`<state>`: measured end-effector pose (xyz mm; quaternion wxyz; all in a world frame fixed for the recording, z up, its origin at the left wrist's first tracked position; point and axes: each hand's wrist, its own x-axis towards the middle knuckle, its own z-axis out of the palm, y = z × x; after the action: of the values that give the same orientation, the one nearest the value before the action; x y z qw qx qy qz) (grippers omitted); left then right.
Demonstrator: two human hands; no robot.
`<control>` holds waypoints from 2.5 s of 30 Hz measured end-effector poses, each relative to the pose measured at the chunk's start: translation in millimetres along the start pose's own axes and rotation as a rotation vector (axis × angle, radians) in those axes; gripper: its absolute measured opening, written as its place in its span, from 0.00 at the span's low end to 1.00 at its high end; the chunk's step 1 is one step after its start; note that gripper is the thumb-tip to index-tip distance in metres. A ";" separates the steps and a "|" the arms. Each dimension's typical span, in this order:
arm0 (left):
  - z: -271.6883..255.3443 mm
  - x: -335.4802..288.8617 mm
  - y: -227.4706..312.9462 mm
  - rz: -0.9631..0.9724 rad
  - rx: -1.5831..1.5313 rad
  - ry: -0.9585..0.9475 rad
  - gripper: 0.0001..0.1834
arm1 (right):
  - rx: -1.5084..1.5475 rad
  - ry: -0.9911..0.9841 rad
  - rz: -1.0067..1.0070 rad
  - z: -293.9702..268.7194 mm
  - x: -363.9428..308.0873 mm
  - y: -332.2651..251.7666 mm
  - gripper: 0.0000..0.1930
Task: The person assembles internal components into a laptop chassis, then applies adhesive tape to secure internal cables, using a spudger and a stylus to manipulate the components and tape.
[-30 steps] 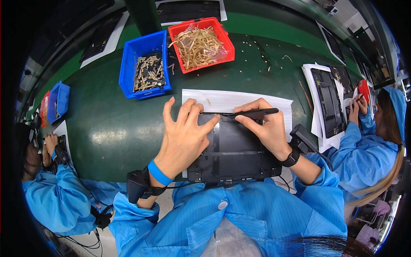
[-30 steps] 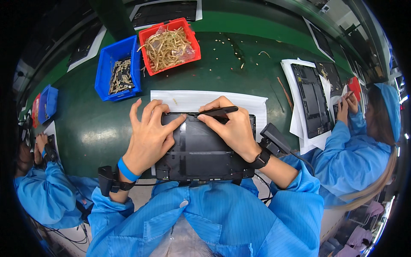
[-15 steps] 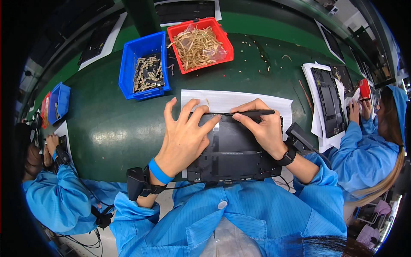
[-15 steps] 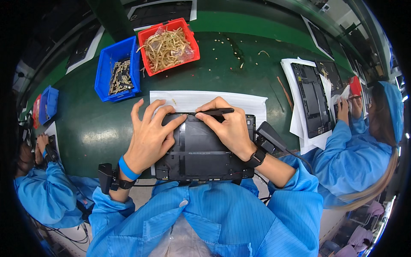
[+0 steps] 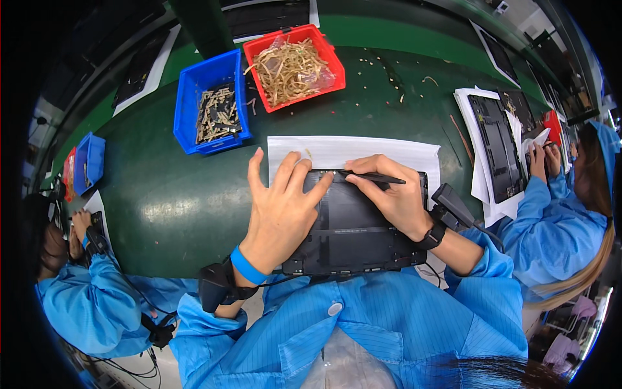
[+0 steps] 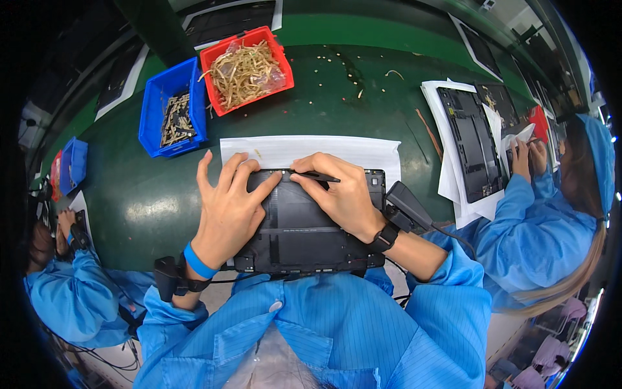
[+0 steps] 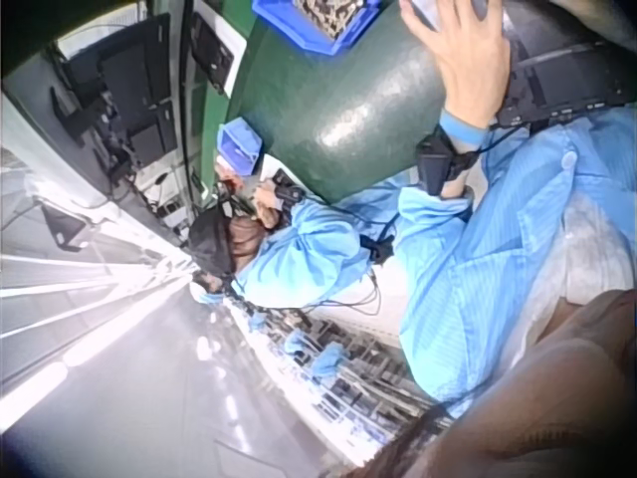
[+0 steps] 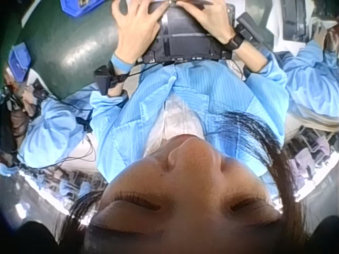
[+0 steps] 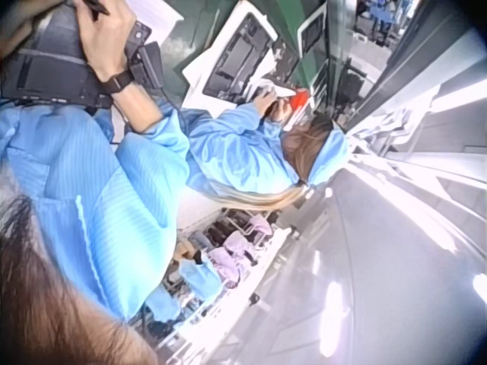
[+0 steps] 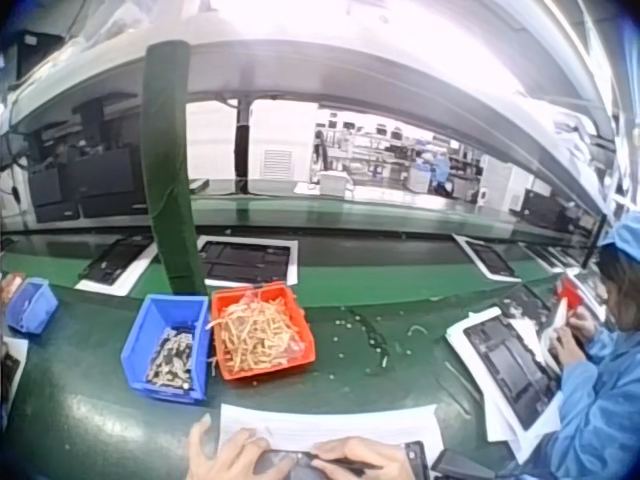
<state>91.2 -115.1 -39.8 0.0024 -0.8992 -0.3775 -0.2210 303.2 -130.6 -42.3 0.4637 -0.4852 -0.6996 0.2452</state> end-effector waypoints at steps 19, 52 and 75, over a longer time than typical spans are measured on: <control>8.8 0.6 11.1 0.019 0.138 0.036 0.25 | -0.066 0.001 -0.122 0.1 1.5 0.4 0.08; 11.1 64.6 -44.8 0.262 -0.678 -0.283 0.06 | -0.305 -0.104 -0.214 1.3 -17.6 -13.0 0.06; 8.1 54.3 -29.9 0.052 -0.528 -0.079 0.03 | -0.085 0.059 -0.047 3.3 -11.3 -8.1 0.06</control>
<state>107.6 -55.5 -30.3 -0.2413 -0.8860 -0.2836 -0.2762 297.7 -143.8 -42.0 0.4686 -0.4950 -0.7066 0.1898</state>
